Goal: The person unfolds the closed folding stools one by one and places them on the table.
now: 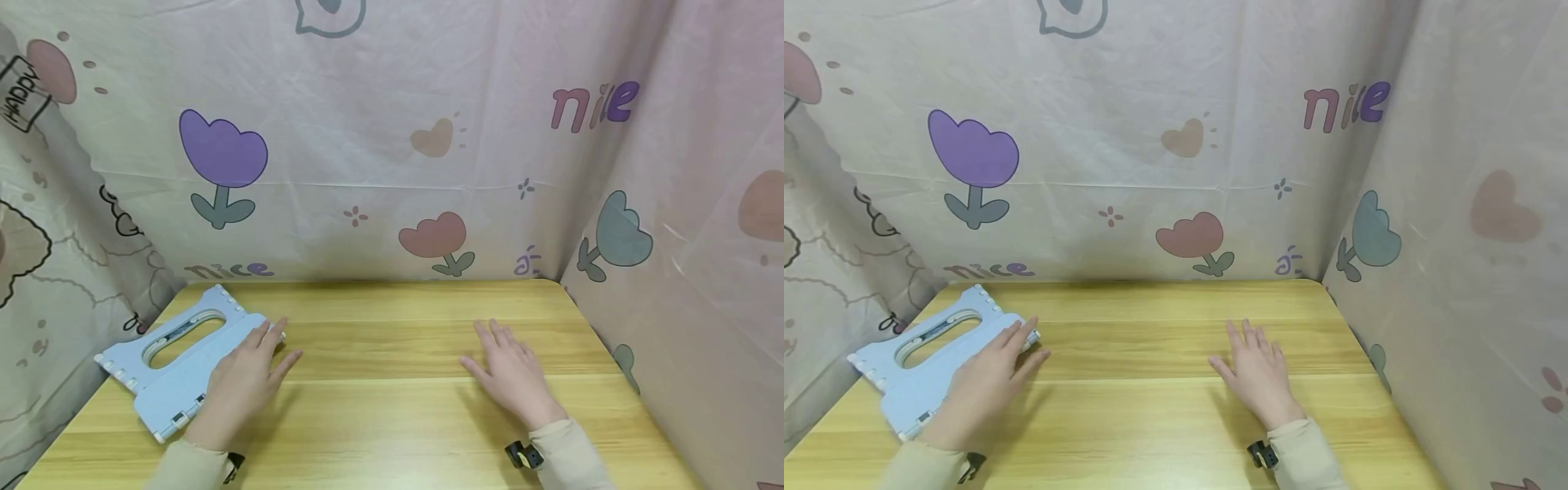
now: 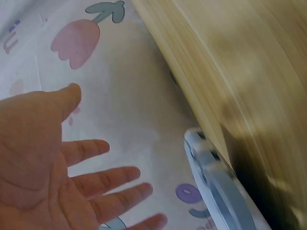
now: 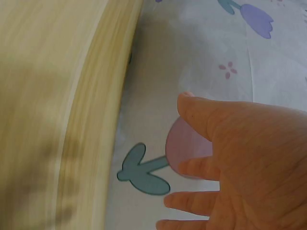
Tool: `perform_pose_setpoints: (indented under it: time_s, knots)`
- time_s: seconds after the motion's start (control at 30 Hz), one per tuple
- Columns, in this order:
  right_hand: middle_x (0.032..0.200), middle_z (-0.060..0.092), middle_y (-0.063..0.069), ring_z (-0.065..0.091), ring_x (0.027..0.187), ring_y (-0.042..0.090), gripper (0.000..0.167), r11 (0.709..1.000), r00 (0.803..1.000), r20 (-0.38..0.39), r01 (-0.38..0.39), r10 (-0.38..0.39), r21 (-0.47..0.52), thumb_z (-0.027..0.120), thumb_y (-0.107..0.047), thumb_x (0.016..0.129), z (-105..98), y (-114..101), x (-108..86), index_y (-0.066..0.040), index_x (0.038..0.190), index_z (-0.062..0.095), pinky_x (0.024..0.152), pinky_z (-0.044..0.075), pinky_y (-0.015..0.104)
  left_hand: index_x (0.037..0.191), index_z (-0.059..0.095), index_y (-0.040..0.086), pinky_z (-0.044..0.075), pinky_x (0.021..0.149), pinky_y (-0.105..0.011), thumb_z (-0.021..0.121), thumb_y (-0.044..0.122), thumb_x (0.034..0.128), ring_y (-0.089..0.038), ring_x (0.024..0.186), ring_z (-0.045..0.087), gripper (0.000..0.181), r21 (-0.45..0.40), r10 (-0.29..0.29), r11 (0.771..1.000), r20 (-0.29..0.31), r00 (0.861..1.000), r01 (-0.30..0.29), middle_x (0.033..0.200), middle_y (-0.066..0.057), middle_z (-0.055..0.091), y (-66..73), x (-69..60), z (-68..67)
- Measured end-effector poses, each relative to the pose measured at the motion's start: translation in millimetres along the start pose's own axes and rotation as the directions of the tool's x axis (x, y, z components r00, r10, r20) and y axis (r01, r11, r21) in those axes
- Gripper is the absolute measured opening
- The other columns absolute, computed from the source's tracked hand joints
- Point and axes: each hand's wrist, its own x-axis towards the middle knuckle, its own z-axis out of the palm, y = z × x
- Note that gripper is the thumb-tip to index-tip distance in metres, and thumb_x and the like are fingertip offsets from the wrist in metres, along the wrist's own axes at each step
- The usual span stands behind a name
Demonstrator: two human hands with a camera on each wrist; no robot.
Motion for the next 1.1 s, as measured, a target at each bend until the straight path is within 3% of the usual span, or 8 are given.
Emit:
perform_pose_setpoints:
  time_s: [0.1,0.2,0.33,0.47,0.6,0.77,0.87,1.1]
  knots:
    - [0.162,0.047,0.030,0.051,0.145,0.055,0.074,0.999,0.999,-0.006,0.041,-0.041,-0.001,0.064,-0.051,0.105,5,-6,2.8,-0.006,0.161,0.046,0.118,0.042,0.074,0.165,0.041,0.010,0.058,0.091,-0.073,0.053,0.053,0.1106,-0.058,0.134,0.057,0.071,-0.030,0.003,1.000,0.009,1.000,-0.003,0.160,-0.031,0.049,-14.2,-0.1,-4.8]
    - [0.152,0.060,0.028,0.065,0.130,0.050,0.069,0.997,0.996,-0.014,0.082,-0.082,-0.014,0.067,-0.050,0.104,11,-14,6.8,-0.006,0.156,0.054,0.107,0.056,0.066,0.164,0.042,0.009,0.056,0.092,-0.075,0.052,0.049,0.1122,-0.058,0.132,0.059,0.066,-0.044,0.005,0.999,0.004,1.000,-0.004,0.156,-0.031,0.054,-29.5,-1.1,-11.3]
    - [0.140,0.070,0.021,0.073,0.116,0.042,0.060,0.993,0.993,-0.007,0.118,-0.118,0.011,0.071,-0.047,0.102,21,-29,10.3,-0.008,0.147,0.064,0.095,0.064,0.059,0.153,0.056,0.005,0.058,0.085,-0.074,0.059,0.040,0.1109,-0.058,0.119,0.065,0.055,-0.011,0.009,1.000,-0.011,1.000,-0.009,0.146,-0.034,0.061,-54.0,-2.6,-21.5]
    - [0.131,0.074,0.018,0.075,0.109,0.037,0.052,0.983,0.984,0.010,0.177,-0.177,0.049,0.074,-0.044,0.100,32,-47,11.8,-0.008,0.137,0.071,0.091,0.066,0.054,0.143,0.063,0.002,0.058,0.080,-0.074,0.062,0.036,0.1098,-0.058,0.109,0.069,0.048,0.018,-0.024,1.000,0.019,1.000,0.024,0.139,-0.034,0.065,-81.2,-4.8,-30.8]
    - [0.126,0.076,0.015,0.076,0.104,0.031,0.050,0.970,0.969,0.051,0.237,-0.240,0.060,0.074,-0.043,0.100,40,-64,14.0,-0.008,0.136,0.071,0.087,0.067,0.050,0.140,0.064,-0.002,0.054,0.084,-0.077,0.066,0.026,0.1070,-0.062,0.111,0.065,0.043,0.039,-0.048,0.998,0.009,0.999,0.047,0.135,-0.038,0.065,-106.6,-9.6,-34.0]
    - [0.120,0.077,0.009,0.075,0.099,0.024,0.051,0.955,0.950,0.100,0.293,-0.297,0.055,0.074,-0.044,0.100,49,-86,16.5,-0.009,0.138,0.070,0.083,0.066,0.043,0.132,0.067,-0.006,0.052,0.086,-0.077,0.072,0.011,0.0999,-0.066,0.112,0.061,0.037,0.049,-0.007,0.999,-0.086,0.996,0.011,0.128,-0.042,0.064,-130.4,-18.8,-29.4]
    - [0.116,0.077,0.006,0.075,0.096,0.019,0.049,0.946,0.939,0.119,0.319,-0.323,0.054,0.073,-0.045,0.101,53,-98,17.6,-0.011,0.137,0.070,0.080,0.065,0.037,0.127,0.069,-0.003,0.053,0.077,-0.075,0.075,0.006,0.0965,-0.063,0.105,0.065,0.032,0.063,0.017,0.998,-0.138,0.990,-0.008,0.120,-0.038,0.067,-143.1,-23.9,-29.7]
    - [0.123,0.078,0.005,0.076,0.101,0.019,0.049,0.928,0.919,0.137,0.371,-0.371,0.024,0.073,-0.048,0.101,62,-125,21.3,-0.014,0.136,0.072,0.075,0.064,0.029,0.133,0.065,0.002,0.053,0.061,-0.069,0.067,0.000,0.0961,-0.061,0.097,0.067,0.037,0.086,-0.023,0.996,-0.072,0.997,0.029,0.121,-0.034,0.067,-173.4,-29.3,-37.6]
